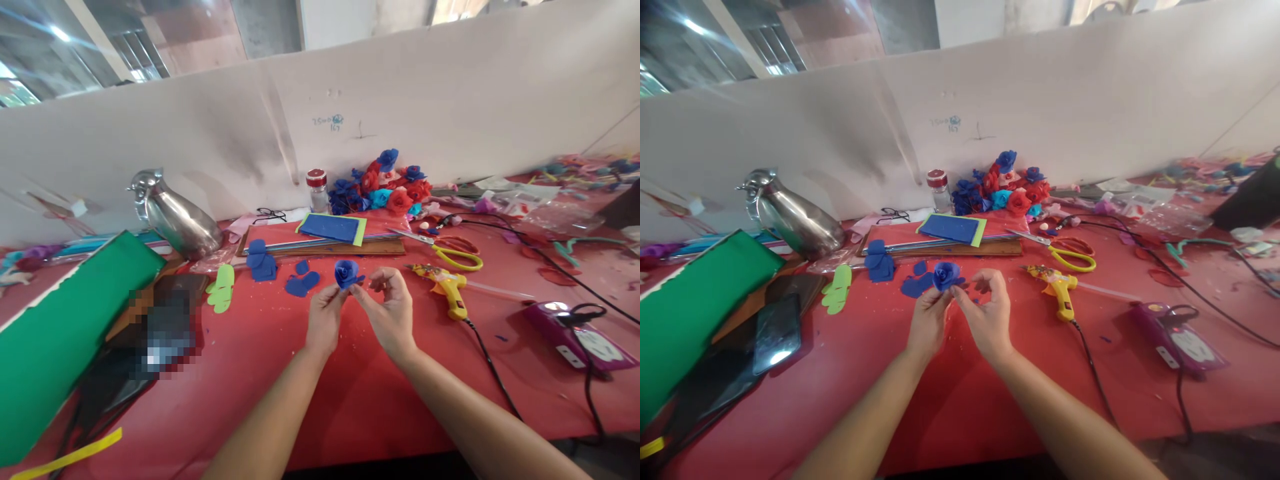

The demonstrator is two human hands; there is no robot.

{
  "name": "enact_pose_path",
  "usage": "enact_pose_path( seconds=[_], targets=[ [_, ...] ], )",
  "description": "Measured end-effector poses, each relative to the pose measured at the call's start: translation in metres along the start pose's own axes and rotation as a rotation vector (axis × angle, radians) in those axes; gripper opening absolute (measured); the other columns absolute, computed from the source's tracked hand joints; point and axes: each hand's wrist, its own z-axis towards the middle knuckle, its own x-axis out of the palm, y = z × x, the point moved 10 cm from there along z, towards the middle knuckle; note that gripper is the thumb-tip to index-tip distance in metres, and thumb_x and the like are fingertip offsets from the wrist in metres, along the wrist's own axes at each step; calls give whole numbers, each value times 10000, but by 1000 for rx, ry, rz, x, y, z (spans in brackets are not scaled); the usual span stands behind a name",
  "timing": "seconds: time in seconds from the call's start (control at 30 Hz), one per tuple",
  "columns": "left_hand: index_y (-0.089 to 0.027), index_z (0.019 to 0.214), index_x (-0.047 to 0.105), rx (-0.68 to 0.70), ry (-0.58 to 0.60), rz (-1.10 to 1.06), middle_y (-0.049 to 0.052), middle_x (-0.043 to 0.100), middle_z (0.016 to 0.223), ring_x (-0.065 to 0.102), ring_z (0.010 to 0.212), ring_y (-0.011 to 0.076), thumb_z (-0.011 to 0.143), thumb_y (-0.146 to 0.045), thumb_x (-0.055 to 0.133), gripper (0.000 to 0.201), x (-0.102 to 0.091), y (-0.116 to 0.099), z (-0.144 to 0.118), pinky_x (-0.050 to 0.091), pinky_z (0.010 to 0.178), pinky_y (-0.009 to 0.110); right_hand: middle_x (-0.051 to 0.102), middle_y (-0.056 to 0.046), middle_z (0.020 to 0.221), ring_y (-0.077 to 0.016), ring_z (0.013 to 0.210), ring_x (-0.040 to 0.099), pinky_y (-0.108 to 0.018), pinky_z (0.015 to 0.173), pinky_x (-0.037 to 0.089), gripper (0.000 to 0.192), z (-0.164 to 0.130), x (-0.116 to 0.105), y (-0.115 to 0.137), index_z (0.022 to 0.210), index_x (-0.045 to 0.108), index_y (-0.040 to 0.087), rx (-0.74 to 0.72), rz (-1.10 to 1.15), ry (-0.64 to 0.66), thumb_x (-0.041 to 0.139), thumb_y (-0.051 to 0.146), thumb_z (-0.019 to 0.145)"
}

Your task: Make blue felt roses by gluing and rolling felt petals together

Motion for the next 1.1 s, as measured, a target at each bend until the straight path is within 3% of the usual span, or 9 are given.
enact_pose_path(
  seconds=[0.1, 0.23, 0.37, 0.5, 0.77, 0.93, 1.1],
  targets=[
    [-202, 824, 762, -9, 23, -13, 53, 750, 848, 657, 906, 221, 732, -396, 692, 226, 4, 1, -1, 438, 941, 390, 484, 21, 782, -143, 701, 457, -302, 677, 406, 233, 2, -2, 0, 834, 488, 236, -19, -10, -6, 697, 278, 739],
    [-186, 809, 761, -6, 40, -1, 66, 749, 842, 660, 878, 223, 724, -416, 700, 253, 3, 2, 0, 442, 925, 390, 535, 1, 804, -165, 747, 499, -317, 696, 427, 174, 8, -7, 19, 811, 557, 236, -188, -107, -15, 712, 253, 734],
    [-185, 796, 757, 10, 54, 28, 56, 746, 824, 652, 856, 216, 727, -449, 693, 281, 2, 3, 0, 448, 903, 377, 592, -24, 861, -200, 832, 559, -352, 749, 451, 108, 14, -5, 29, 828, 645, 245, -286, -190, 40, 713, 262, 746],
    [-182, 787, 754, 5, 62, 32, 52, 739, 806, 648, 824, 211, 736, -474, 675, 307, 4, 2, 1, 458, 876, 374, 611, -20, 802, -203, 788, 559, -364, 720, 450, 51, 17, -4, 34, 740, 665, 257, -341, -247, 83, 672, 255, 790],
    [-181, 730, 740, -17, 54, 41, 54, 726, 795, 643, 842, 213, 735, -468, 662, 298, 4, 4, 0, 432, 928, 381, 637, -20, 800, -200, 757, 535, -377, 716, 427, 64, 9, -11, 56, 744, 699, 290, -586, -406, 17, 694, 241, 785],
    [-177, 720, 735, -17, 39, 58, 48, 720, 768, 634, 822, 206, 730, -461, 667, 292, 2, 3, 0, 434, 908, 370, 631, -28, 823, -202, 768, 553, -382, 740, 437, 48, 7, -9, 53, 777, 647, 267, -559, -427, 15, 689, 250, 789],
    [-181, 727, 737, 5, -3, 0, 38, 716, 745, 626, 786, 177, 714, -425, 696, 248, -4, 5, 2, 442, 877, 343, 581, -43, 858, -213, 827, 556, -376, 750, 451, 176, 3, -13, 55, 848, 551, 252, -563, -335, -54, 703, 237, 761]
  ],
)
